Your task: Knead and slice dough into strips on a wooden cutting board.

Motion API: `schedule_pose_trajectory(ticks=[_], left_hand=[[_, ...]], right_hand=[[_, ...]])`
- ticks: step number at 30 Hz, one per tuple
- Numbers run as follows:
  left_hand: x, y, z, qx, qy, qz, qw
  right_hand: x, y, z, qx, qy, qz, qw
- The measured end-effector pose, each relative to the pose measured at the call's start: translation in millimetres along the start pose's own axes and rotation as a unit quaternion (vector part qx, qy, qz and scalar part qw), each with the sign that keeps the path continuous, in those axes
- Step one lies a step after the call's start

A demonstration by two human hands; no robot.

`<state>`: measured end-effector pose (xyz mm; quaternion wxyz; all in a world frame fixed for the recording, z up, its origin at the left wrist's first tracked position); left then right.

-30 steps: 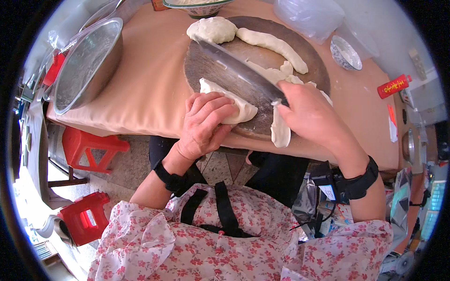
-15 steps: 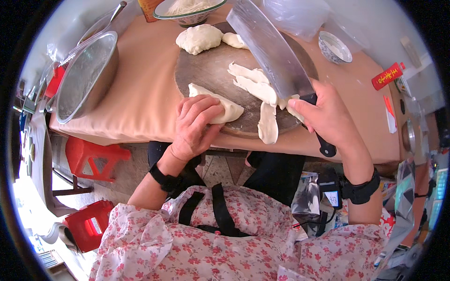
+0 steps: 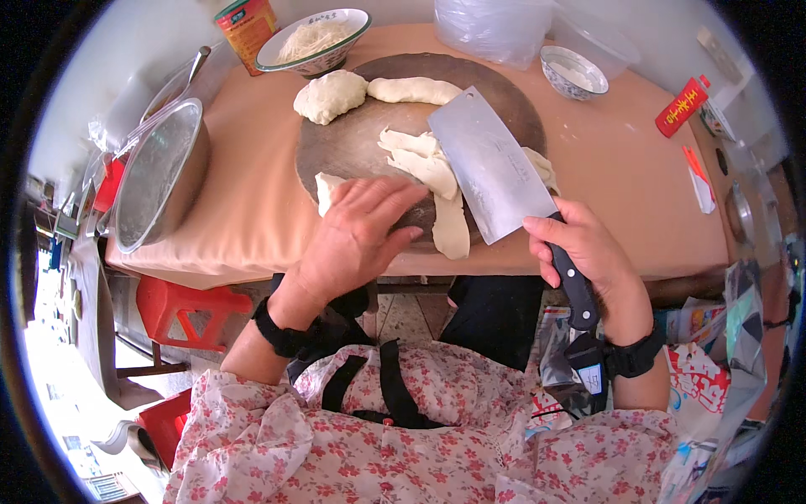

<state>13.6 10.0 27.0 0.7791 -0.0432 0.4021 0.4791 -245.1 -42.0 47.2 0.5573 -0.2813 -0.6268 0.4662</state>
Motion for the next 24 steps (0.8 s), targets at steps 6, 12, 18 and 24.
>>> schedule_pose_trajectory(ticks=[6, 12, 18, 24], left_hand=[[-5, 20, -15, -0.052, -0.1, -0.093, 0.989], [-8, 17, -24, -0.048, -0.134, -0.107, 0.984], [-14, 16, -29, -0.025, -0.084, -0.144, 0.986], [-21, 10, -24, 0.068, 0.008, -0.032, 0.997]], right_hand=[[8, 8, 10, 0.009, 0.012, 0.032, 0.999], [23, 11, 13, 0.05, 0.069, 0.095, 0.992], [42, 13, 19, -0.013, 0.165, 0.139, 0.976], [58, 17, 27, -0.037, 0.188, 0.147, 0.97]])
Point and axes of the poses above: each hand's wrist, its own x-axis away from the middle knuckle, its own z-axis out of the back of the hand, y = z × x, the point moved 3 cm from there along -x, towards the middle knuckle, and after that the axes turned 14 degrees about y, right-handed, at the moved point
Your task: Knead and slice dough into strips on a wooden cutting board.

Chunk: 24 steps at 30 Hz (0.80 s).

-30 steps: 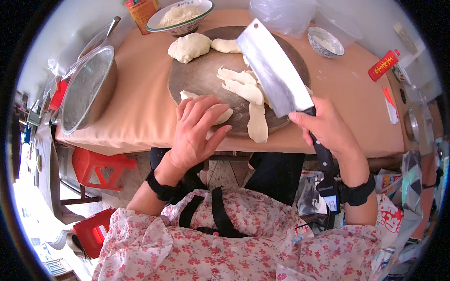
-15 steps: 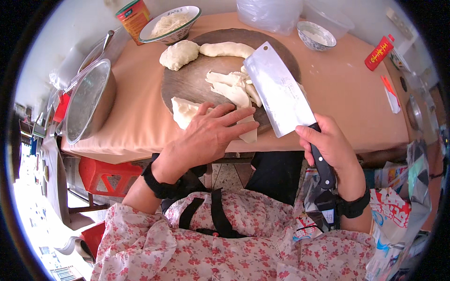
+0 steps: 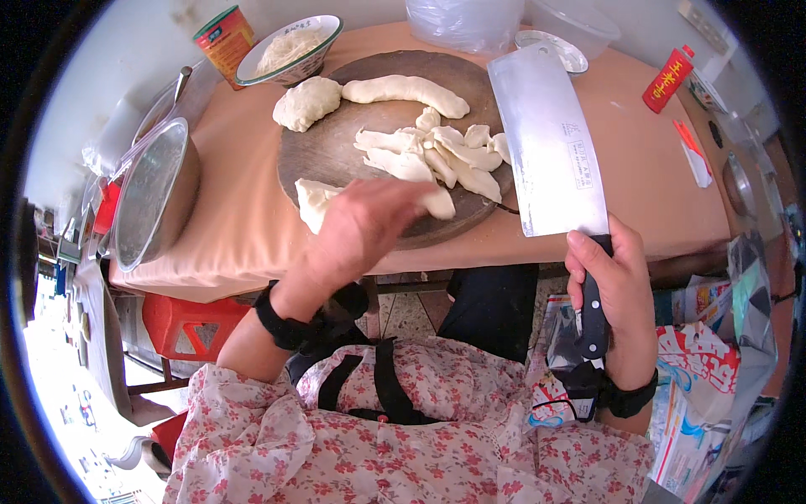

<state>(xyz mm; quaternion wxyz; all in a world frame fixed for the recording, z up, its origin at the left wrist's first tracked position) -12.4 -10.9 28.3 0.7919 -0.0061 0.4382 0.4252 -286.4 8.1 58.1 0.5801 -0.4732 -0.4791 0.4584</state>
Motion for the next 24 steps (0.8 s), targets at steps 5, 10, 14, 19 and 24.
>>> schedule_pose_trajectory(ticks=[5, 10, 14, 19, 24], left_hand=[[-28, -28, 29, 0.145, 0.068, 0.247, 0.956], [-66, -56, 61, 0.22, 0.183, 0.244, 0.926], [-86, -66, 73, 0.217, 0.221, 0.189, 0.932], [-100, -67, 94, 0.158, 0.248, 0.108, 0.95], [-54, -49, 49, -0.05, 0.025, 0.001, 0.998]], right_hand=[[7, 1, 6, -0.002, 0.0, 0.003, 1.0], [13, 4, 4, -0.011, -0.021, 0.0, 1.0], [14, 9, 1, 0.006, -0.021, 0.018, 1.0], [15, 10, -3, 0.021, -0.025, 0.027, 0.999], [16, 11, -7, 0.028, -0.044, 0.044, 0.998]])
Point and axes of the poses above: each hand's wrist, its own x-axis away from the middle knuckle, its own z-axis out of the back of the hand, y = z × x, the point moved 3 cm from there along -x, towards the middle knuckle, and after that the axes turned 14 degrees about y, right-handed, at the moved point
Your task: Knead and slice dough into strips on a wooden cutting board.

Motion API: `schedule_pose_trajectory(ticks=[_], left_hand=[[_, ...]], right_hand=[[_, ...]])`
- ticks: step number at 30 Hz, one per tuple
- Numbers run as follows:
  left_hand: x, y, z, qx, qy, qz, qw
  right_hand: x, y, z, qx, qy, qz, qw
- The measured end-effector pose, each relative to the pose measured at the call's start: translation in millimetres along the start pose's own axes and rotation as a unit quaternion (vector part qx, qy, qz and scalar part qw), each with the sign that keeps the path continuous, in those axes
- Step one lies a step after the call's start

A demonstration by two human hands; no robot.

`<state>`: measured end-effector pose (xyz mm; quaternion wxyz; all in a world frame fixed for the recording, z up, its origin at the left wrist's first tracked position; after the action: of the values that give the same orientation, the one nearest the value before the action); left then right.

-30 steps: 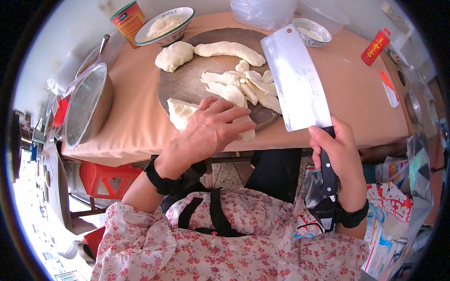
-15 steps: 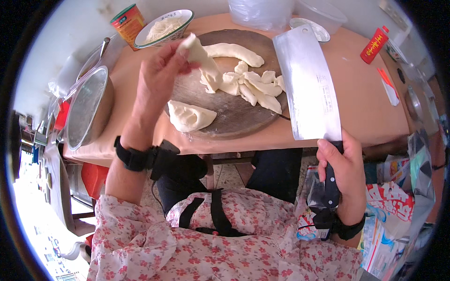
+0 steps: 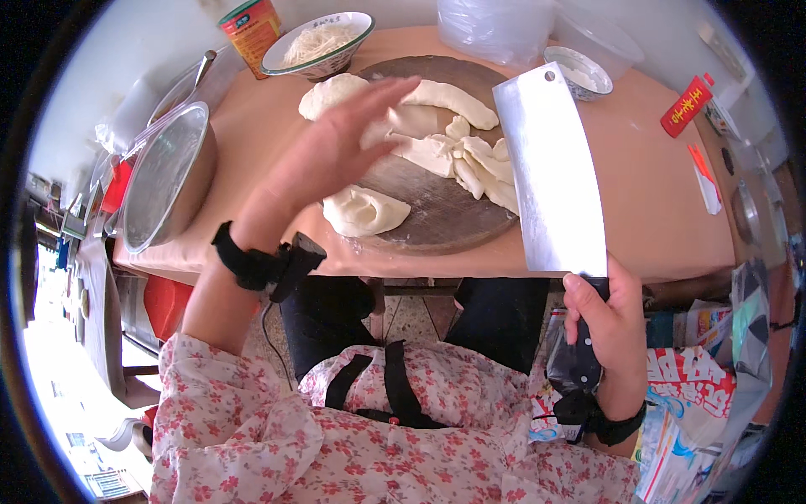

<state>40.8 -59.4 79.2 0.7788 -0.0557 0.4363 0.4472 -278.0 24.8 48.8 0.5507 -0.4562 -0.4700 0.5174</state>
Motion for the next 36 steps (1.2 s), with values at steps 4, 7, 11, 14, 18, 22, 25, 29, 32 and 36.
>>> schedule_pose_trajectory(ticks=[4, 7, 11, 14, 18, 22, 25, 29, 32, 36], left_hand=[[38, -10, 1, -0.034, -0.058, 0.085, 0.994], [66, 1, 13, 0.002, 0.001, 0.083, 0.997], [104, 19, 3, -0.004, 0.069, 0.031, 0.997], [117, 23, -10, -0.046, 0.12, 0.024, 0.991], [127, 18, -21, -0.045, 0.17, 0.011, 0.984], [130, 17, -23, -0.036, 0.203, 0.006, 0.978], [131, 17, -23, -0.024, 0.201, 0.003, 0.979], [133, 19, -22, -0.038, 0.211, 0.011, 0.977], [133, 19, -20, -0.039, 0.201, 0.018, 0.979], [132, 20, -19, -0.037, 0.207, 0.015, 0.977]], right_hand=[[2, -1, -12, 0.02, -0.015, 0.006, 1.0], [5, -11, -24, 0.141, -0.056, 0.024, 0.988], [4, -21, -42, 0.27, -0.076, 0.158, 0.947], [5, -36, -59, 0.359, -0.132, 0.226, 0.896], [7, -41, -69, 0.426, -0.159, 0.38, 0.805], [10, -44, -73, 0.453, -0.174, 0.381, 0.787], [12, -50, -71, 0.468, -0.181, 0.393, 0.771], [10, -54, -72, 0.489, -0.194, 0.399, 0.75], [9, -51, -72, 0.492, -0.206, 0.403, 0.743], [10, -50, -76, 0.514, -0.221, 0.373, 0.74]])
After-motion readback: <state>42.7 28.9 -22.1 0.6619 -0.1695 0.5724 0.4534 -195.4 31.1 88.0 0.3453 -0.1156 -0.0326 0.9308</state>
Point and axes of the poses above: each hand's wrist, its own x-axis away from the middle knuckle, its own z-axis out of the back of the hand, y = z × x, the point moved 3 cm from there along -x, towards the middle knuckle, and after that the axes turned 14 degrees about y, right-handed, at the moved point
